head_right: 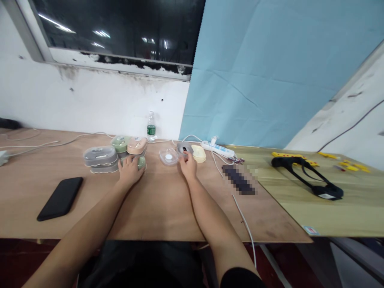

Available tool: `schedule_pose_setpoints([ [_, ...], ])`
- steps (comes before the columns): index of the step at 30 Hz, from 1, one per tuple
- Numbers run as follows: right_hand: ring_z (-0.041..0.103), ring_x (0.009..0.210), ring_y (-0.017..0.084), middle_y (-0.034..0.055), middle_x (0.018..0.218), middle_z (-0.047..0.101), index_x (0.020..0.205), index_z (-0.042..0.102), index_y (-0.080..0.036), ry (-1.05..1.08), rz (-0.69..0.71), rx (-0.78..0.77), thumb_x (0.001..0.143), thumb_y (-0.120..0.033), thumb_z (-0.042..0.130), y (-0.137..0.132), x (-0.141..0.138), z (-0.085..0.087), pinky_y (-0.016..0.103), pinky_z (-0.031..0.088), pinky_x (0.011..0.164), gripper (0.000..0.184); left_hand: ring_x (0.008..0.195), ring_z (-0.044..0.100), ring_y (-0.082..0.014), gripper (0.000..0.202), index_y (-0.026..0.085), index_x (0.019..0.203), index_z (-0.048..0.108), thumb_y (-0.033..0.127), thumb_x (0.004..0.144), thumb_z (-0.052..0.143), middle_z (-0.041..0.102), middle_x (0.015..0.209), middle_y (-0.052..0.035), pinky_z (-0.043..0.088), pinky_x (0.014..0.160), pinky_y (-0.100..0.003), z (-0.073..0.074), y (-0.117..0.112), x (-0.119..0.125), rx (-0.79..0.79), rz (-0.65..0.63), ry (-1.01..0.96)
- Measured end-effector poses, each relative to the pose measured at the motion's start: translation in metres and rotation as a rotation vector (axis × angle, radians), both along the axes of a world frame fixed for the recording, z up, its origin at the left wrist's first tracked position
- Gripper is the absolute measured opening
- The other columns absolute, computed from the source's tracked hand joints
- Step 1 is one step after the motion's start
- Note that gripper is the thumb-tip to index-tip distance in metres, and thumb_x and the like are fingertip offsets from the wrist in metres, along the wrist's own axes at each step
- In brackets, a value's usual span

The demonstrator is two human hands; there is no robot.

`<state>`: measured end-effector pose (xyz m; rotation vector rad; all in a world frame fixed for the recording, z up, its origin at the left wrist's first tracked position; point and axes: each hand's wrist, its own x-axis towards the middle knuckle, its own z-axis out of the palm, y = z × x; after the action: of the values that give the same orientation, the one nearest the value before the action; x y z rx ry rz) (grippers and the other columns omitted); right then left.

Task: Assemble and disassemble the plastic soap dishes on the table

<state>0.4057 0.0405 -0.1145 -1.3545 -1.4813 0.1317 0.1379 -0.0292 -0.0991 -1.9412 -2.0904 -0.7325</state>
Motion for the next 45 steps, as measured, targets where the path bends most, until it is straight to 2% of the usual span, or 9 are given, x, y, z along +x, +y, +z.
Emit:
schedule_pose_setpoints([
  [6, 0.051, 0.059, 0.017, -0.0024, 0.059, 0.053, 0.104, 0.059, -0.017, 0.113, -0.138, -0.001, 0.08, -0.044, 0.049, 0.007, 0.023, -0.001, 0.028, 0.038, 0.062, 0.038, 0.128, 0.036, -0.0324, 0.046, 0.019, 0.122, 0.052, 0.031, 0.077, 0.052, 0.047, 0.132, -0.0158, 0.01, 0.108, -0.059, -0.002, 0.002, -0.001, 0.014, 0.024, -0.004],
  [12, 0.052, 0.062, 0.018, 0.0003, 0.066, 0.056, 0.107, 0.057, -0.015, 0.136, -0.248, -0.002, 0.08, -0.04, 0.047, 0.012, 0.034, -0.001, 0.03, 0.039, 0.066, 0.038, 0.132, 0.03, -0.0348, 0.049, 0.017, 0.124, 0.051, 0.028, 0.076, 0.053, 0.045, 0.135, -0.0177, 0.011, 0.108, -0.059, -0.001, 0.002, -0.003, -0.019, 0.047, -0.012],
  [15, 0.053, 0.074, 0.02, 0.007, 0.082, 0.06, 0.106, 0.057, -0.014, 0.096, -0.351, 0.053, 0.081, -0.034, 0.042, 0.014, 0.04, 0.0, 0.032, 0.04, 0.074, 0.035, 0.133, 0.028, -0.0355, 0.053, 0.015, 0.127, 0.048, 0.028, 0.077, 0.052, 0.043, 0.137, -0.0188, 0.011, 0.108, -0.059, 0.0, 0.001, -0.003, -0.04, 0.05, -0.018],
  [19, 0.049, 0.102, 0.026, 0.0138, 0.103, 0.059, 0.102, 0.06, -0.014, 0.019, -0.447, 0.086, 0.077, -0.027, 0.042, 0.016, 0.05, 0.0, 0.039, 0.036, 0.091, 0.033, 0.133, 0.028, -0.0347, 0.055, 0.013, 0.133, 0.042, 0.023, 0.079, 0.047, 0.043, 0.138, -0.0192, 0.012, 0.108, -0.059, 0.0, 0.001, -0.003, -0.021, 0.054, -0.023],
  [24, 0.043, 0.113, 0.03, 0.0145, 0.117, 0.054, 0.105, 0.063, -0.018, 0.031, -0.512, -0.11, 0.074, -0.024, 0.044, 0.019, 0.061, -0.006, 0.047, 0.027, 0.099, 0.037, 0.133, 0.028, -0.0351, 0.054, 0.014, 0.134, 0.042, 0.021, 0.08, 0.045, 0.042, 0.138, -0.0194, 0.012, 0.108, -0.06, -0.002, 0.001, -0.005, -0.015, 0.04, -0.032],
  [30, 0.032, 0.125, 0.034, 0.0123, 0.135, 0.041, 0.116, 0.061, -0.025, 0.023, -0.471, -0.328, 0.076, -0.023, 0.044, 0.025, 0.062, -0.014, 0.057, 0.022, 0.101, 0.044, 0.132, 0.028, -0.0357, 0.056, 0.012, 0.134, 0.041, 0.024, 0.08, 0.045, 0.043, 0.137, -0.0193, 0.016, 0.107, -0.06, -0.003, 0.005, -0.009, -0.012, 0.086, -0.041],
  [35, 0.029, 0.126, 0.037, 0.0131, 0.134, 0.04, 0.113, 0.062, -0.027, -0.009, -0.438, -0.364, 0.073, -0.023, 0.05, 0.028, 0.064, -0.02, 0.061, 0.022, 0.099, 0.042, 0.133, 0.027, -0.0362, 0.06, 0.012, 0.136, 0.039, 0.031, 0.08, 0.048, 0.042, 0.139, -0.0184, 0.015, 0.108, -0.059, -0.001, 0.004, -0.008, -0.013, 0.095, -0.066],
  [41, 0.041, 0.114, 0.034, 0.0129, 0.113, 0.053, 0.094, 0.063, -0.023, -0.005, -0.453, -0.28, 0.071, -0.029, 0.053, 0.028, 0.067, -0.024, 0.056, 0.029, 0.095, 0.025, 0.134, 0.027, -0.0355, 0.062, 0.014, 0.136, 0.04, 0.042, 0.081, 0.049, 0.042, 0.139, -0.0181, 0.013, 0.108, -0.058, 0.0, 0.004, -0.004, -0.005, 0.057, -0.095],
  [45, 0.045, 0.108, 0.03, 0.0123, 0.106, 0.057, 0.093, 0.06, -0.02, 0.041, -0.464, -0.216, 0.074, -0.033, 0.051, 0.03, 0.066, -0.022, 0.05, 0.03, 0.097, 0.024, 0.135, 0.026, -0.0341, 0.064, 0.014, 0.136, 0.039, 0.045, 0.081, 0.049, 0.041, 0.14, -0.0175, 0.014, 0.109, -0.056, -0.001, 0.004, -0.004, -0.011, 0.049, -0.094],
])
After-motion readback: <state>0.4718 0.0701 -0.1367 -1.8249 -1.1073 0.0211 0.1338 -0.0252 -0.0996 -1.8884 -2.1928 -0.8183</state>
